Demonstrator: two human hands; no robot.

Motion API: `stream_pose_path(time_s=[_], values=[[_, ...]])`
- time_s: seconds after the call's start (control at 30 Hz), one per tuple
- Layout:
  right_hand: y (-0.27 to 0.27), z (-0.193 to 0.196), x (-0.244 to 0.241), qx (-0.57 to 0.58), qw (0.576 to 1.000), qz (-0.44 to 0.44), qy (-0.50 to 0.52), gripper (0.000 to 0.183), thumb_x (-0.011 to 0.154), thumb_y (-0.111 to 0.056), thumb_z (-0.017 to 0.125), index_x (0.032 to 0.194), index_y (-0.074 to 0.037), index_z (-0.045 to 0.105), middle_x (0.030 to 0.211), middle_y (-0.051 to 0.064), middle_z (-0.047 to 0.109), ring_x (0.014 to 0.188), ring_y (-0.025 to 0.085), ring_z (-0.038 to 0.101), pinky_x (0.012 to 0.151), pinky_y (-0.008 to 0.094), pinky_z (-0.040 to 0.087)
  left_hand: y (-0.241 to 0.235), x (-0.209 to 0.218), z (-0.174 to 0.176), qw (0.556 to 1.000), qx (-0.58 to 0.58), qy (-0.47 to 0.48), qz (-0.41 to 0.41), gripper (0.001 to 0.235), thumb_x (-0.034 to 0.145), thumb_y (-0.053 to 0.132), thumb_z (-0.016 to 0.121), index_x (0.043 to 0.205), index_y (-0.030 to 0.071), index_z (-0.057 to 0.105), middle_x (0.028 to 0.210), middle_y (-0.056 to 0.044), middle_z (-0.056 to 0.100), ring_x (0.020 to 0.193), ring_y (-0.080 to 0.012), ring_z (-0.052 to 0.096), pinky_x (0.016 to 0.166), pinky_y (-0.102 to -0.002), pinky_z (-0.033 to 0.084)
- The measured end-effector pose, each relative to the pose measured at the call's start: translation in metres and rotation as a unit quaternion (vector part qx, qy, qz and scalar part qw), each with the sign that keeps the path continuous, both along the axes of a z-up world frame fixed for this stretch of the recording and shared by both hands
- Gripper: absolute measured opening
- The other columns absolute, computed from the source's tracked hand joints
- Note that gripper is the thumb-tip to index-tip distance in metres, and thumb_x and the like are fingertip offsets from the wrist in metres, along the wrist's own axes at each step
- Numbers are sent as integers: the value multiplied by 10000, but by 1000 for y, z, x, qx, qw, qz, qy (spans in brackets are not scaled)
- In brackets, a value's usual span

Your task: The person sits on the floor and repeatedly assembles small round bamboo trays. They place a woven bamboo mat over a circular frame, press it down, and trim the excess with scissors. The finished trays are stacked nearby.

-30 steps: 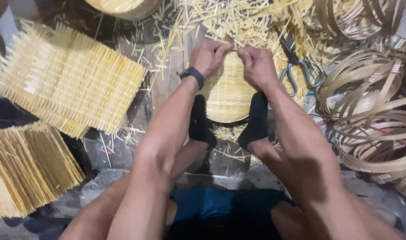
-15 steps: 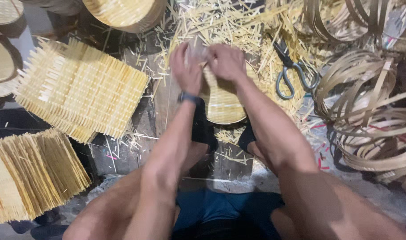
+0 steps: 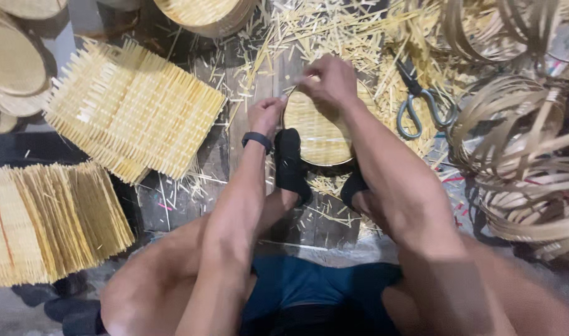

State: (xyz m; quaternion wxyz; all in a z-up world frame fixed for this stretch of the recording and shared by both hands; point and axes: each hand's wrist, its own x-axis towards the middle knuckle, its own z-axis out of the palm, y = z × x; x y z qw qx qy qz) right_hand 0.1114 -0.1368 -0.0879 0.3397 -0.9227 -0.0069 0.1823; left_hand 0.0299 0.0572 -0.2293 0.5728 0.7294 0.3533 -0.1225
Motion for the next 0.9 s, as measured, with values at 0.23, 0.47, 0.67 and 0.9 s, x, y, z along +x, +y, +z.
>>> stream_pose_path(time_s=[0.23,0.47,0.67,0.9], values=[[-194,83,-22,-191,956,172,-142,437,1078,-455,659,1241,-55,727,1345,222,613,1248,390,578,1014,537,459,-22,26,64,981,23,-58,-184,592,732,190,916,1224,-11,658,1086,-126,750,914,-157,726,803,-289,598],[-262,171,-104,-265,962,45,53,368,1048,-427,647,1157,-92,755,1094,150,754,976,283,724,951,473,562,-107,-38,182,818,211,-452,-287,330,884,110,781,1151,72,591,971,-147,666,836,-299,681,692,-393,569],[-189,77,-128,-55,996,66,19,602,874,-429,769,1326,-52,643,1297,186,642,1144,301,640,973,461,526,-106,-118,120,669,353,-470,-455,411,605,61,649,1013,68,599,1000,-133,677,942,-332,656,797,-446,562],[-88,17,-107,-107,915,265,-286,1247,656,-805,782,1429,89,383,1457,329,407,1352,487,410,1114,587,328,-60,-130,118,834,283,-395,-260,280,794,-12,681,1065,57,661,1076,-128,671,1019,-328,651,894,-428,535]])
